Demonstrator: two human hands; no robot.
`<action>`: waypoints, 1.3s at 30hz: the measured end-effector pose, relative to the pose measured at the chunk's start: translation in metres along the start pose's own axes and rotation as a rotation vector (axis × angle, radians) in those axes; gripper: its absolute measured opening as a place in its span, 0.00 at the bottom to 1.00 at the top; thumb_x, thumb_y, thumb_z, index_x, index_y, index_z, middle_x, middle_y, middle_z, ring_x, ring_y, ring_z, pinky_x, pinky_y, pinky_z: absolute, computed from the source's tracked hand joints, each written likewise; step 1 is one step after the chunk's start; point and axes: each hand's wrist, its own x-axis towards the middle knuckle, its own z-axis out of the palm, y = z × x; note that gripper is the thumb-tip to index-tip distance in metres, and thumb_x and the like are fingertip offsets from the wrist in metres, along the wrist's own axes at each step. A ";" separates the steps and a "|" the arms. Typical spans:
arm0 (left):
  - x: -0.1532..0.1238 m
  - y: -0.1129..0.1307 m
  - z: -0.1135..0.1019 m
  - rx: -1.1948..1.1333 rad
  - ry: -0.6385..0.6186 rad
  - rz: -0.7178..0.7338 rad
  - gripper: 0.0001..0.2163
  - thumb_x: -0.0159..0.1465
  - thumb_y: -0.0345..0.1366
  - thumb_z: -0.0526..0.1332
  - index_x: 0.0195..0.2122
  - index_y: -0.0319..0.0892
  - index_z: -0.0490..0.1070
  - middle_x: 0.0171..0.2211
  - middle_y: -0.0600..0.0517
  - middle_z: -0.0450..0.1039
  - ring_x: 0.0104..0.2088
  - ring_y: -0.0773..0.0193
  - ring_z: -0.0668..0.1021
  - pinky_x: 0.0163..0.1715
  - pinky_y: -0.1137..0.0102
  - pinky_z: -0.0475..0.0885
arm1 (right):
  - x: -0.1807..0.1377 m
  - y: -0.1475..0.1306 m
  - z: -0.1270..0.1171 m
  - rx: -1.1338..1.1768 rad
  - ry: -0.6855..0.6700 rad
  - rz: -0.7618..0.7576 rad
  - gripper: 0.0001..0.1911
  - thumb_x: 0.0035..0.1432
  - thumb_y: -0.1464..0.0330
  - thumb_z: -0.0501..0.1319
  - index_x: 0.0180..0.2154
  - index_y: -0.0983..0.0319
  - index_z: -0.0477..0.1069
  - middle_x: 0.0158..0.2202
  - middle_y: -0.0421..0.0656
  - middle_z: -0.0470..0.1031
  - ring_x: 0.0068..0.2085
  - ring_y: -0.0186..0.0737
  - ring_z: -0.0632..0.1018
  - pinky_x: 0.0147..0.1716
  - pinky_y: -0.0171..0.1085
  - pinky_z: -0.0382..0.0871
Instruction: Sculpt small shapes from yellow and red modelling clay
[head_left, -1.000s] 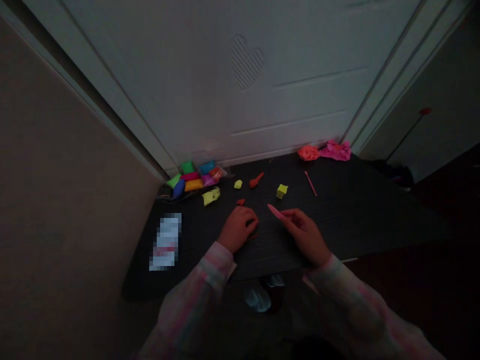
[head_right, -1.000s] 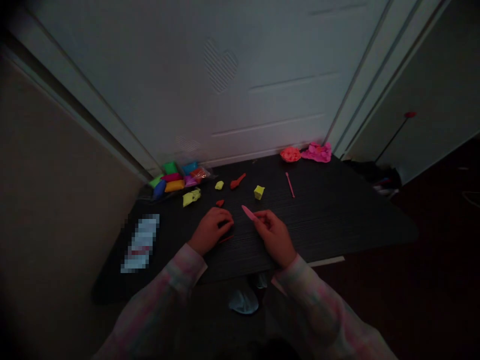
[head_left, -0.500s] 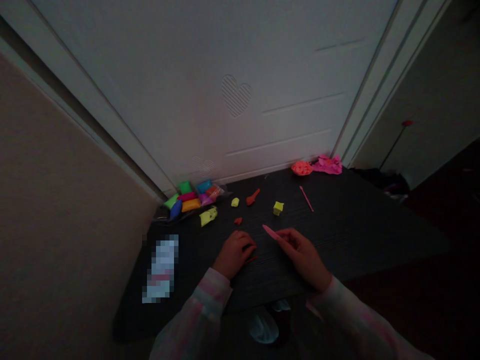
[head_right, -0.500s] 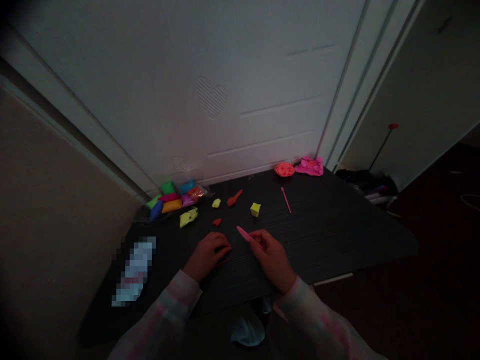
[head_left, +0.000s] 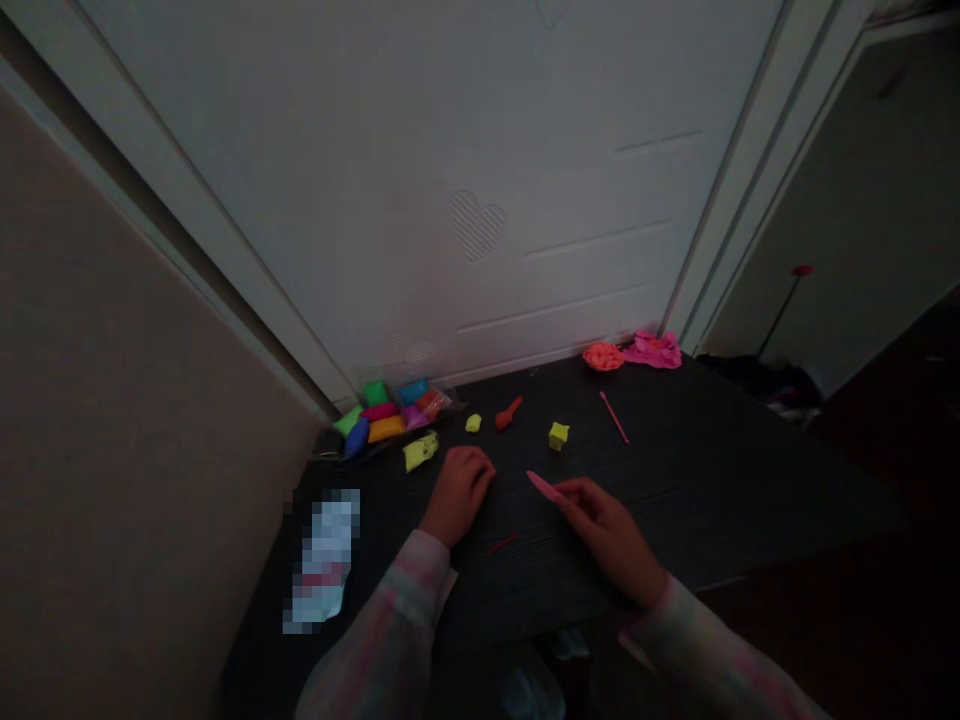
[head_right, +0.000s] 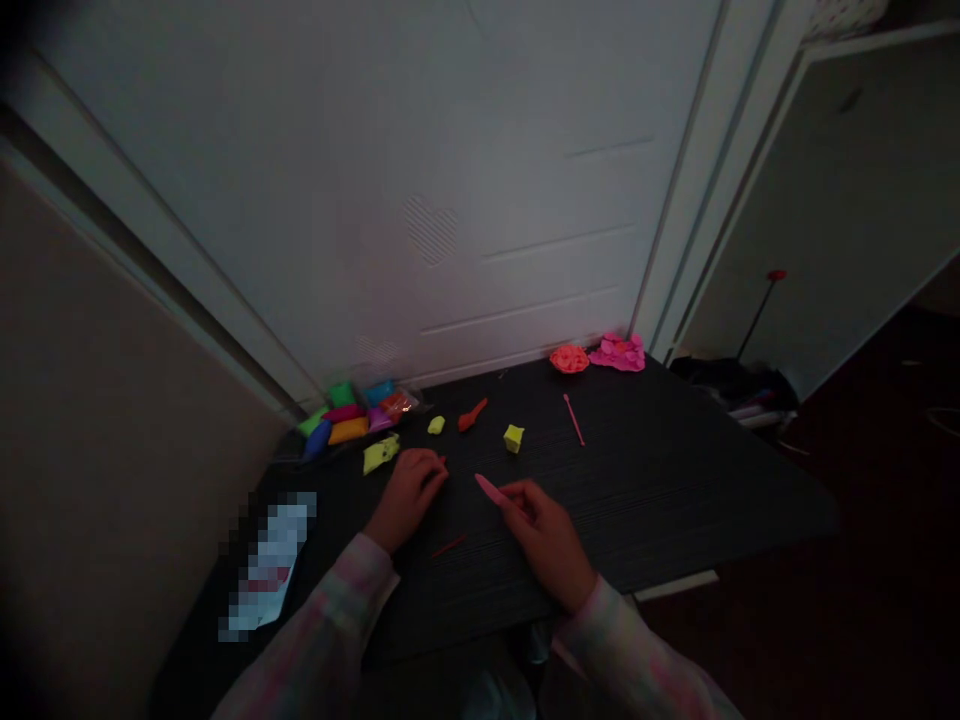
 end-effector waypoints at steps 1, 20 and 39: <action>0.004 -0.004 0.000 0.010 0.032 -0.032 0.06 0.59 0.32 0.52 0.30 0.40 0.67 0.35 0.49 0.67 0.40 0.62 0.68 0.42 0.64 0.64 | 0.000 0.000 0.000 0.002 -0.001 0.004 0.13 0.52 0.60 0.52 0.35 0.61 0.66 0.28 0.40 0.70 0.30 0.36 0.70 0.29 0.34 0.62; 0.016 -0.012 0.014 -0.007 0.080 -0.077 0.13 0.59 0.28 0.48 0.43 0.39 0.65 0.39 0.47 0.70 0.41 0.65 0.72 0.43 0.67 0.67 | 0.000 -0.003 0.000 -0.011 0.004 -0.006 0.13 0.52 0.61 0.53 0.35 0.61 0.67 0.29 0.40 0.70 0.30 0.36 0.71 0.29 0.34 0.62; 0.070 -0.011 0.015 -0.076 -0.128 -0.058 0.06 0.55 0.30 0.54 0.30 0.39 0.69 0.31 0.48 0.71 0.35 0.63 0.73 0.38 0.67 0.66 | 0.002 -0.005 0.002 0.054 0.016 -0.033 0.11 0.52 0.62 0.52 0.34 0.62 0.67 0.28 0.40 0.70 0.30 0.36 0.71 0.30 0.35 0.63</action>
